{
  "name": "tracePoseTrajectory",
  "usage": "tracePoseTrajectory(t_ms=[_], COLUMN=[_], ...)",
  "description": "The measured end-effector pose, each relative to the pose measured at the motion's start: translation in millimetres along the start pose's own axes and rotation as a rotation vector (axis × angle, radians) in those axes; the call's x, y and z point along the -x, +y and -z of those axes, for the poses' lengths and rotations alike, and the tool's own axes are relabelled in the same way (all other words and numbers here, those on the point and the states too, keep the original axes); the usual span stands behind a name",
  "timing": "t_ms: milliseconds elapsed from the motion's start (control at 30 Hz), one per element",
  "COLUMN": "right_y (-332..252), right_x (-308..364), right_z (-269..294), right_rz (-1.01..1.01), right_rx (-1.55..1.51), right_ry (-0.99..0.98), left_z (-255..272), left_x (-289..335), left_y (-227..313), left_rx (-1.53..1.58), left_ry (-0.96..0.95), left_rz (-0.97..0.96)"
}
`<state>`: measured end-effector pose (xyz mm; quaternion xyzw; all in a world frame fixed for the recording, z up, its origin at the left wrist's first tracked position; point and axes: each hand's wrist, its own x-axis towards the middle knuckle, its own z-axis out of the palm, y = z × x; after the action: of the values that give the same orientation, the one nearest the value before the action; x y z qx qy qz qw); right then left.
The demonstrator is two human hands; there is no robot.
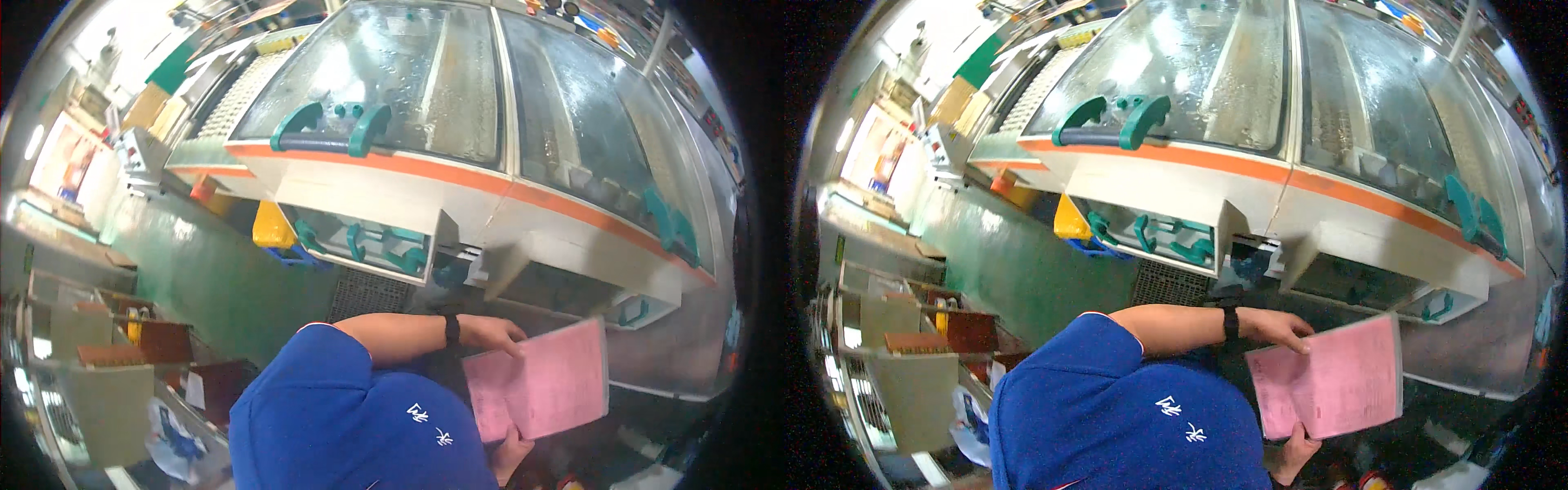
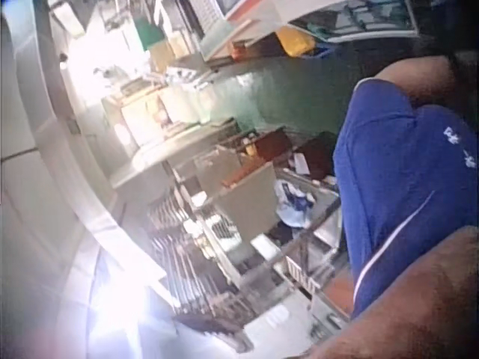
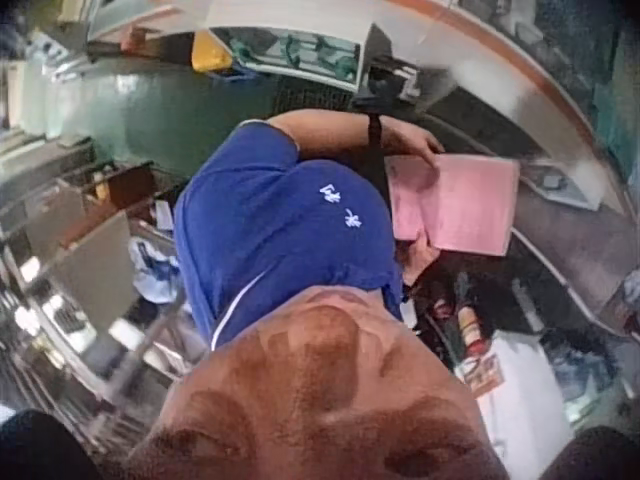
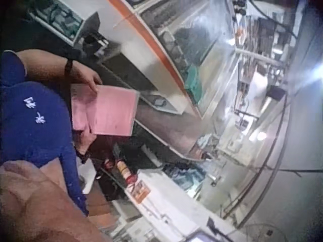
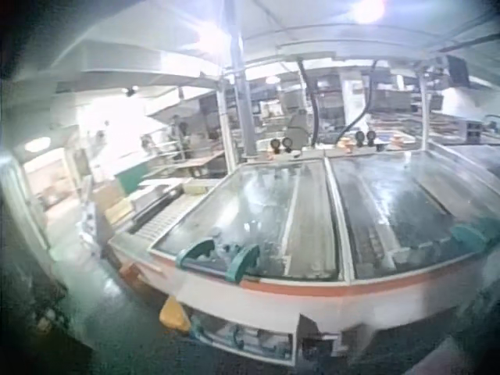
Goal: Processing and stacking perforated metal sheets in a fabrication facility.
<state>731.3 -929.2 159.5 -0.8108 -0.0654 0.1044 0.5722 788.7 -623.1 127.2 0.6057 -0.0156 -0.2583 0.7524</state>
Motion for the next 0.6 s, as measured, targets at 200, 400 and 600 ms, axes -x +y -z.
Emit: tracePoseTrajectory(t_ms=[200,400,600], right_y=[-6,68,144], right_x=[-80,-108,-163], right_z=[118,287,445], right_rz=[-0.187,-0.002,0.019], right_rx=[0.099,-0.201,0.026], right_ry=[-0.337,-0.236,0.221], left_z=[-83,-240,-294], left_x=[-67,-191,-334], left_y=[23,50,39], left_rx=[-0.252,-0.367,-0.370], left_ry=[0.152,0.392,0.157], left_rz=[-0.120,-0.281,-0.070])
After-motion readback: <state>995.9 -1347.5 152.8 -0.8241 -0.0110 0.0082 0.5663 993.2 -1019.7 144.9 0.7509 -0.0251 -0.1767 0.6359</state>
